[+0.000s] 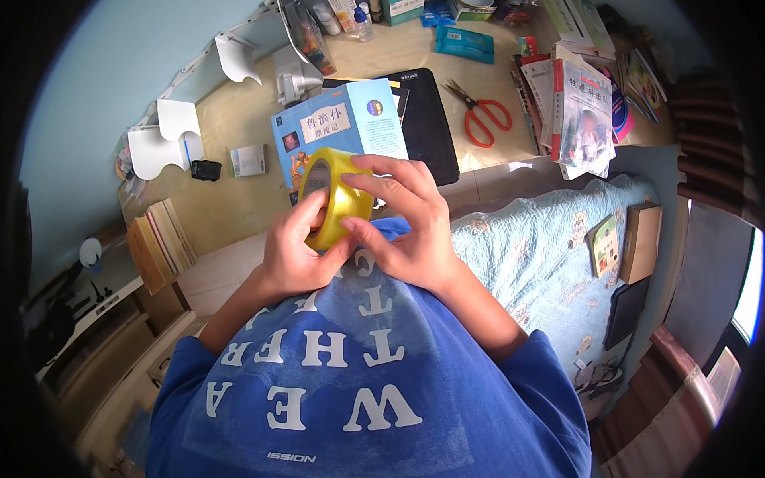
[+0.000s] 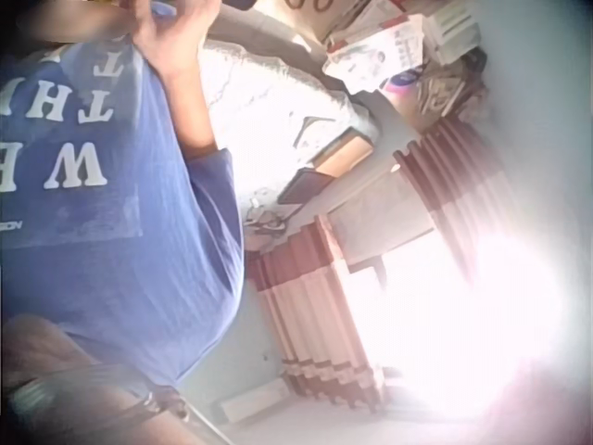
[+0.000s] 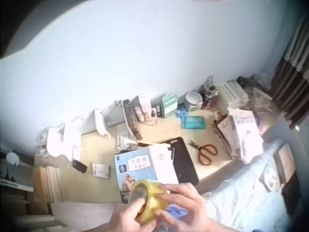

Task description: The person stacks several books on a desk, then uses scissors to cut pieces of yellow tape and applies them to the spine and edges of a blue book. The person handles the books one at a time, cuts tape, and smooths it onto the book cover.

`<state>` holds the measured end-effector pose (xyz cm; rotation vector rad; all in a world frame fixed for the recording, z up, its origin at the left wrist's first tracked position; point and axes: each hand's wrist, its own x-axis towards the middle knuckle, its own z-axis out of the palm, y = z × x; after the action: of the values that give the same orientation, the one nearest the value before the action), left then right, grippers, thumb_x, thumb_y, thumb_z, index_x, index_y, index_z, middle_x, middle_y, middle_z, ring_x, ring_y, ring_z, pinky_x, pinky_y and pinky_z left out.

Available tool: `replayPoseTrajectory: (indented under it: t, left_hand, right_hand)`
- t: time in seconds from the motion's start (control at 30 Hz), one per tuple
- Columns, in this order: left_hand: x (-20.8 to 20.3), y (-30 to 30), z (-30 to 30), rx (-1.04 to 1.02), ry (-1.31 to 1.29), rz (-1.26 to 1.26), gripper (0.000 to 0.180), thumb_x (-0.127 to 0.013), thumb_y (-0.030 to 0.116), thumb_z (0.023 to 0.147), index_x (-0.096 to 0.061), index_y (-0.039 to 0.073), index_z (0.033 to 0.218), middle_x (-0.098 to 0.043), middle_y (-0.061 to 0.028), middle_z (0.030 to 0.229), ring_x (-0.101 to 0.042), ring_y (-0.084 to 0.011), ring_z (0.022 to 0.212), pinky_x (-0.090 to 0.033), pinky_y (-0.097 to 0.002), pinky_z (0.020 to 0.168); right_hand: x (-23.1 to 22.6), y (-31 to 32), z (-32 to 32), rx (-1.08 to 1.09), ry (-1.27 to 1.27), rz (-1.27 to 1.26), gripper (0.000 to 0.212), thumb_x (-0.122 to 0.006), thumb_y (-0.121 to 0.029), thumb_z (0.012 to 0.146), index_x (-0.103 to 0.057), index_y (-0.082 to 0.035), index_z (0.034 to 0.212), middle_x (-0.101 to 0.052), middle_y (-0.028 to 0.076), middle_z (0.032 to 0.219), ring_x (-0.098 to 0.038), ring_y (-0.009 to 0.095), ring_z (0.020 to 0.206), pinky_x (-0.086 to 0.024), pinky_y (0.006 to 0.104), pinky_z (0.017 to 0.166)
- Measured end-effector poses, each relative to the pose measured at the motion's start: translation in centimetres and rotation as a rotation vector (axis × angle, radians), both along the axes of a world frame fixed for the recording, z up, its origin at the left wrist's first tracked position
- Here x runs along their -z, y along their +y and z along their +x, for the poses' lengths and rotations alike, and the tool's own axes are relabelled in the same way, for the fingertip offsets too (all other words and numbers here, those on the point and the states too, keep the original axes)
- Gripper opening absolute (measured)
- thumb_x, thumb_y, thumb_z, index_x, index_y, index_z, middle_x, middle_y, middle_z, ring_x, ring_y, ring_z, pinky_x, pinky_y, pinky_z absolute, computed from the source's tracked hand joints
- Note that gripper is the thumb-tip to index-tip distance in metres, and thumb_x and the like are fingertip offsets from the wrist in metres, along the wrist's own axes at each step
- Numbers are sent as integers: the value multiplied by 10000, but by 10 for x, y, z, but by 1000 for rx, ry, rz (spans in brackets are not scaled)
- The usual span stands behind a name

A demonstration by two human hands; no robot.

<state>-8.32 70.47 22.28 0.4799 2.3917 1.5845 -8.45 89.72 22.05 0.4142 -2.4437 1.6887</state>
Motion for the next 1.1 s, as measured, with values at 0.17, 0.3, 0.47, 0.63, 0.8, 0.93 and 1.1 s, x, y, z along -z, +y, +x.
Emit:
replayPoseTrajectory:
  t: [0.17, 0.3, 0.47, 0.63, 0.8, 0.93, 1.1]
  left_hand:
    - [1, 0, -4, 17, 151, -54, 452, -784, 135, 766, -582, 10, 1152, -690, -153, 798, -706, -339, 676, -557, -381, 593]
    - [-3, -2, -5, 53, 166, -114, 457, -783, 132, 764, -584, 4, 1155, -701, -156, 818, -714, -334, 695, -567, -380, 609]
    - [-5, -5, -7, 107, 171, -205, 466, -787, 90, 757, -579, -18, 1160, -706, -152, 807, -729, -325, 719, -570, -366, 621]
    - [-2, -5, -8, 107, 216, -180, 498, -785, 123, 747, -572, -10, 1177, -697, -162, 782, -715, -337, 678, -570, -389, 606]
    - [-3, -5, -10, 120, 196, -184, 504, -788, 93, 744, -573, -15, 1186, -700, -160, 781, -722, -335, 692, -572, -377, 614]
    - [-6, -4, -11, 99, 165, -174, 482, -783, 96, 749, -582, -15, 1173, -705, -157, 777, -724, -333, 692, -572, -373, 621]
    - [-2, -3, -10, 49, 128, -121, 415, -764, 193, 761, -616, -1, 1097, -695, -187, 797, -703, -362, 704, -572, -415, 647]
  right_hand:
    - [1, 2, -4, -28, -56, -71, 438, -840, -93, 690, -719, -103, 1111, -640, 95, 1225, -588, 285, 1105, -461, 383, 949]
    - [-1, 4, -7, -41, -91, -108, 398, -843, -66, 677, -704, -95, 1048, -633, 84, 1201, -579, 279, 1114, -459, 385, 945]
    - [1, 6, -11, -49, -82, -98, 306, -831, -60, 705, -681, -84, 971, -633, 90, 1193, -576, 271, 1093, -449, 381, 945]
    - [2, 5, -14, -58, -67, -73, 203, -804, -47, 755, -676, -73, 911, -631, 97, 1184, -568, 268, 1062, -442, 371, 921]
    - [-2, 3, -14, -38, -112, -62, 165, -783, -24, 774, -674, -61, 892, -627, 102, 1170, -559, 266, 1051, -439, 369, 911]
    - [-5, 5, -15, -33, -83, 11, 159, -776, -22, 780, -671, -54, 895, -637, 93, 1100, -562, 265, 1039, -439, 364, 905]
    - [-2, 8, -19, -71, -265, -117, 129, -748, -30, 835, -659, -28, 929, -653, 75, 967, -605, 216, 964, -463, 341, 893]
